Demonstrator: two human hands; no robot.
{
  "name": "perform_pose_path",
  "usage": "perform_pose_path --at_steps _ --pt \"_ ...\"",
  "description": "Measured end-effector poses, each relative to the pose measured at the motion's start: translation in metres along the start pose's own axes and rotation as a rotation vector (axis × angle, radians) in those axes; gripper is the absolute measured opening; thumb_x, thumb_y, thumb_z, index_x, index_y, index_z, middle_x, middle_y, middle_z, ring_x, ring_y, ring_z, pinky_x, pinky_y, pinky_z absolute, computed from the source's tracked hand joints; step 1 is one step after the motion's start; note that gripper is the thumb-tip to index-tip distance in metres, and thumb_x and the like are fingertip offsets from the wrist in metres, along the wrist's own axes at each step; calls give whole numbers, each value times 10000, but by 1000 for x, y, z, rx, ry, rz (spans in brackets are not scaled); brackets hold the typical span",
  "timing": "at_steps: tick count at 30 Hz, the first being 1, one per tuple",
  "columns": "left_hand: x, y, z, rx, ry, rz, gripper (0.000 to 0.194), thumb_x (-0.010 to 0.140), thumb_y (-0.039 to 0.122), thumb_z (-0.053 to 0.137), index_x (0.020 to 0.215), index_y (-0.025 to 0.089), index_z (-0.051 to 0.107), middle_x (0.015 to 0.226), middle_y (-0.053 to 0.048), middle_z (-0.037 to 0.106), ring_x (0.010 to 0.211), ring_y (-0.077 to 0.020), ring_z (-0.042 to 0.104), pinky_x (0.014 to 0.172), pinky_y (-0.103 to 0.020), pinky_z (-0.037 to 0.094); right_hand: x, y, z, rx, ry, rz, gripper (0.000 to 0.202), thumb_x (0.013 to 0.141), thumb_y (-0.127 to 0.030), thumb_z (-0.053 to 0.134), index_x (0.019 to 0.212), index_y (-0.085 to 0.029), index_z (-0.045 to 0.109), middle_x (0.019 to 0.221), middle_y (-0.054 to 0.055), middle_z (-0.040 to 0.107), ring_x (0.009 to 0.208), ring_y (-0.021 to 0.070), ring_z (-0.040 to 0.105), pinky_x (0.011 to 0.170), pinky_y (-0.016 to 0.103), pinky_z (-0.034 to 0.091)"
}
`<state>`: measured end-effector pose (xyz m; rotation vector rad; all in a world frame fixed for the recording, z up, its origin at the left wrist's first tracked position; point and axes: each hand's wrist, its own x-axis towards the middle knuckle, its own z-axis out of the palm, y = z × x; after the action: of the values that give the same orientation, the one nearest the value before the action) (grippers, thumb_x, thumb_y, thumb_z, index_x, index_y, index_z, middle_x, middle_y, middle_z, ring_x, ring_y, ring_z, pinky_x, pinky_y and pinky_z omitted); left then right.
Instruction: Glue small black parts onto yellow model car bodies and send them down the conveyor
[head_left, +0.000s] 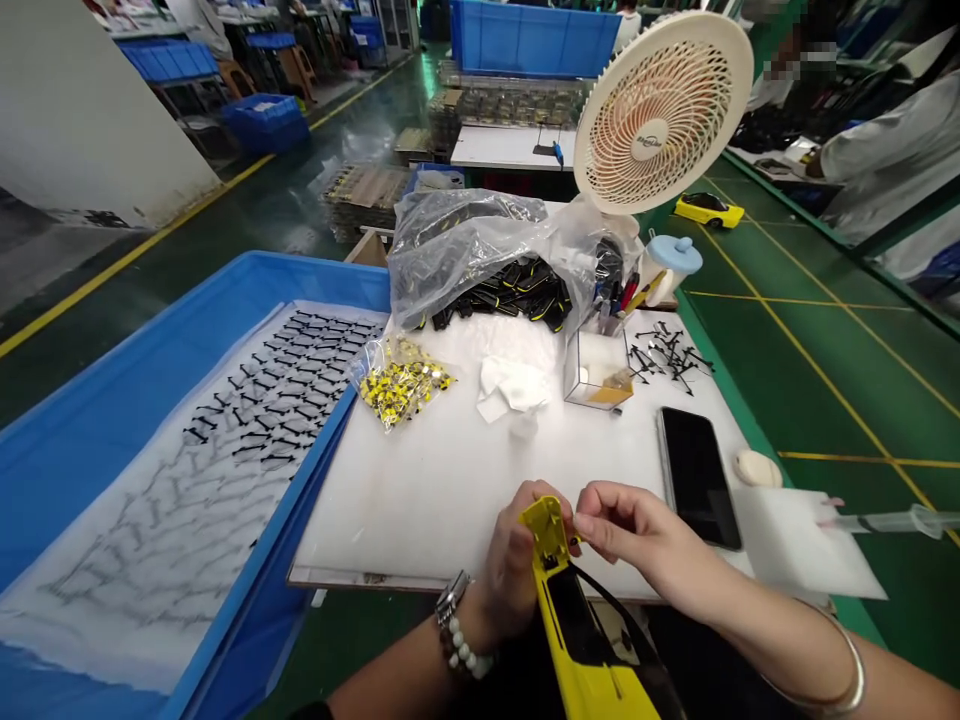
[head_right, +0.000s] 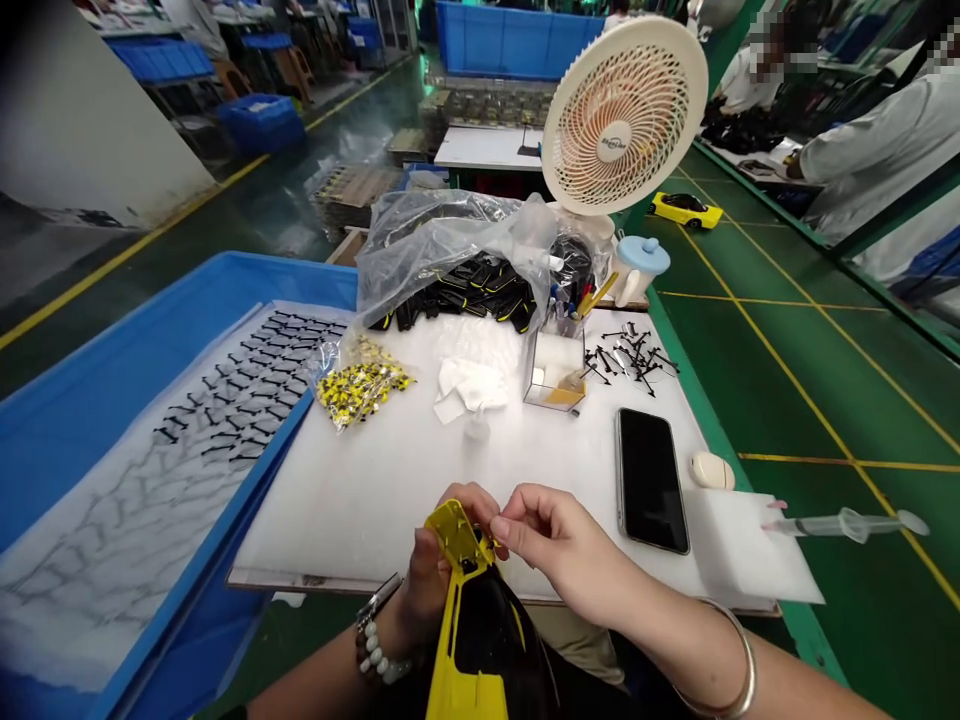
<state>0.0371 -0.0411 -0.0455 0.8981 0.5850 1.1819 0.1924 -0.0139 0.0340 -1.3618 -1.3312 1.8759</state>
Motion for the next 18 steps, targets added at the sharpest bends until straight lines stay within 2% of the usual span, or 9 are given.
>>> perform_pose_path --at_steps 4,8,14,18 --pt "2 1 1 -30 -11 72 581 894 725 294 954 200 536 805 -20 527 663 -154 529 594 -280 430 5 0 2 81 -68 61 513 704 -623 728 656 -166 500 606 -37 490 548 70 314 532 248 221" --pt "2 -1 2 -56 7 53 578 879 740 309 923 205 523 813 -13 523 640 -149 535 572 -272 431 10 1 1 150 -97 99 511 685 -612 744 676 -167 493 579 -42 512 497 53 262 493 256 139" --pt "4 -4 4 -52 28 91 525 905 698 307 926 208 495 883 -8 513 600 -122 530 555 -268 427 11 1 0 162 -103 116 510 692 -606 739 665 -172 472 568 -36 528 482 50 282 491 255 141" --pt "6 -6 5 -61 28 120 513 905 697 308 918 216 485 871 -2 492 614 -117 478 534 -253 405 12 3 1 206 -93 144 471 696 -542 755 657 -168 472 558 -40 513 474 43 309 493 247 157"
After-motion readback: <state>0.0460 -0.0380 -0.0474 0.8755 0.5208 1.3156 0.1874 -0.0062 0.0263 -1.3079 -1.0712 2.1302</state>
